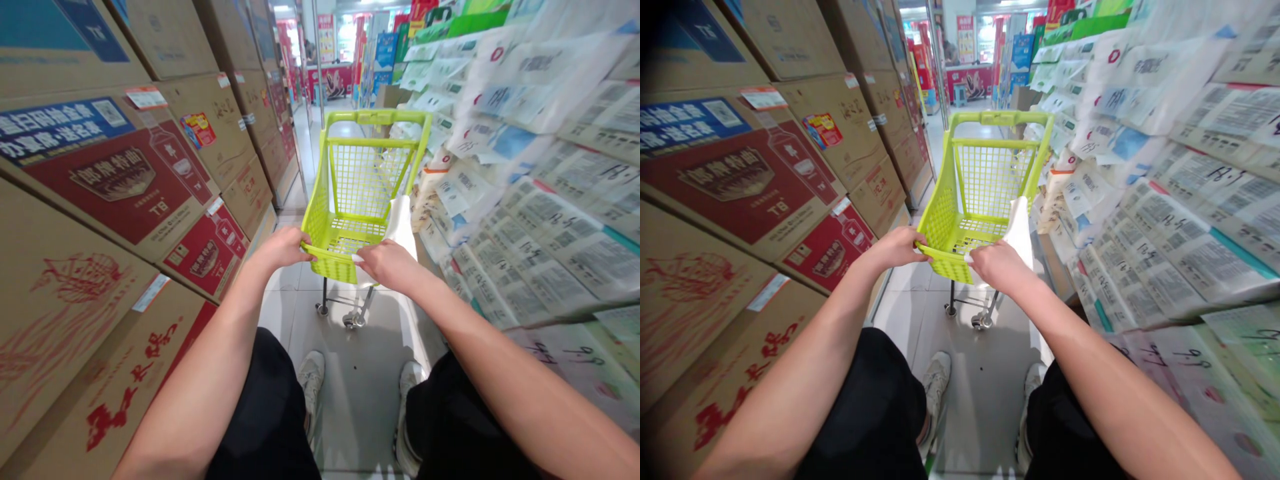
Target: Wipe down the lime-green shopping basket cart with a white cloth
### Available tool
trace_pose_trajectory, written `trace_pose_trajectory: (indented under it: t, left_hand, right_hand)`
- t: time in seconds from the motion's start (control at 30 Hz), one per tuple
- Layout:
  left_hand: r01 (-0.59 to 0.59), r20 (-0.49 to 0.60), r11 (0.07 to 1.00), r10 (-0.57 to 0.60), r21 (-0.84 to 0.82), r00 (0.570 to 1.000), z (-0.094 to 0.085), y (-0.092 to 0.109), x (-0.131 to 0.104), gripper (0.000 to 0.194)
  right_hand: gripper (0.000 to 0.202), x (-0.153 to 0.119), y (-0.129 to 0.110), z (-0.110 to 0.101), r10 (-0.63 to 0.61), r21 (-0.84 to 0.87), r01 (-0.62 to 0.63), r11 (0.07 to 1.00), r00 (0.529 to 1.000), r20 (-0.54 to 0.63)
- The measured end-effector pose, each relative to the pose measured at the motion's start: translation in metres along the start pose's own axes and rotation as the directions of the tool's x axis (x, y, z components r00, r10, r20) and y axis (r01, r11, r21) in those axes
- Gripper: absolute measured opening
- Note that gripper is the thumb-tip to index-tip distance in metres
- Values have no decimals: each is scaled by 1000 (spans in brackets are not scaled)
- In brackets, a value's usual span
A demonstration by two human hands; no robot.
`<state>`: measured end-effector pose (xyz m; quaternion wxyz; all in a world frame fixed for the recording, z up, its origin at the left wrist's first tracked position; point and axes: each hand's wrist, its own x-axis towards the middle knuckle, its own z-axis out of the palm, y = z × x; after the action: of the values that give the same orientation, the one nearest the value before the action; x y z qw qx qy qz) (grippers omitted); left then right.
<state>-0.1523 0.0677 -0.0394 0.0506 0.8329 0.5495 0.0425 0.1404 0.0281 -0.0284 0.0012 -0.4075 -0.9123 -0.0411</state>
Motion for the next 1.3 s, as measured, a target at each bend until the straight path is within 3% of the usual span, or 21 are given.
trace_pose_trajectory:
  t: [0.17,0.37,0.47,0.67,0.87,1.0,1.13,1.3]
  left_hand:
    - [-69,32,995,72,-77,997,-4,10,-4,28]
    - [-111,56,968,126,-223,990,-2,29,-7,24]
    - [-96,62,958,117,-269,991,1,28,-5,23]
    - [-135,28,935,153,-327,988,2,0,0,20]
    - [-70,-99,947,40,-314,994,-1,-12,0,17]
    - [-94,-79,944,72,-316,994,4,3,4,13]
    - [-123,-45,936,114,-329,992,10,32,8,10]
    - [-134,-61,932,121,-336,991,14,62,7,11]
  right_hand:
    - [31,11,-24,-2,64,39,-65,997,998,24]
    - [33,30,-51,6,10,18,-9,1000,1000,-19]
    - [35,32,-57,7,17,21,-16,1000,999,-44]
    - [38,20,-42,-2,133,-1,-133,991,991,24]
    - [36,4,-13,-1,177,-47,-176,983,984,28]
    - [37,1,-9,2,148,-68,-148,987,989,-11]
    - [35,12,-20,4,120,-45,-122,992,992,-33]
    - [38,19,-22,7,-10,-48,6,999,997,-72]
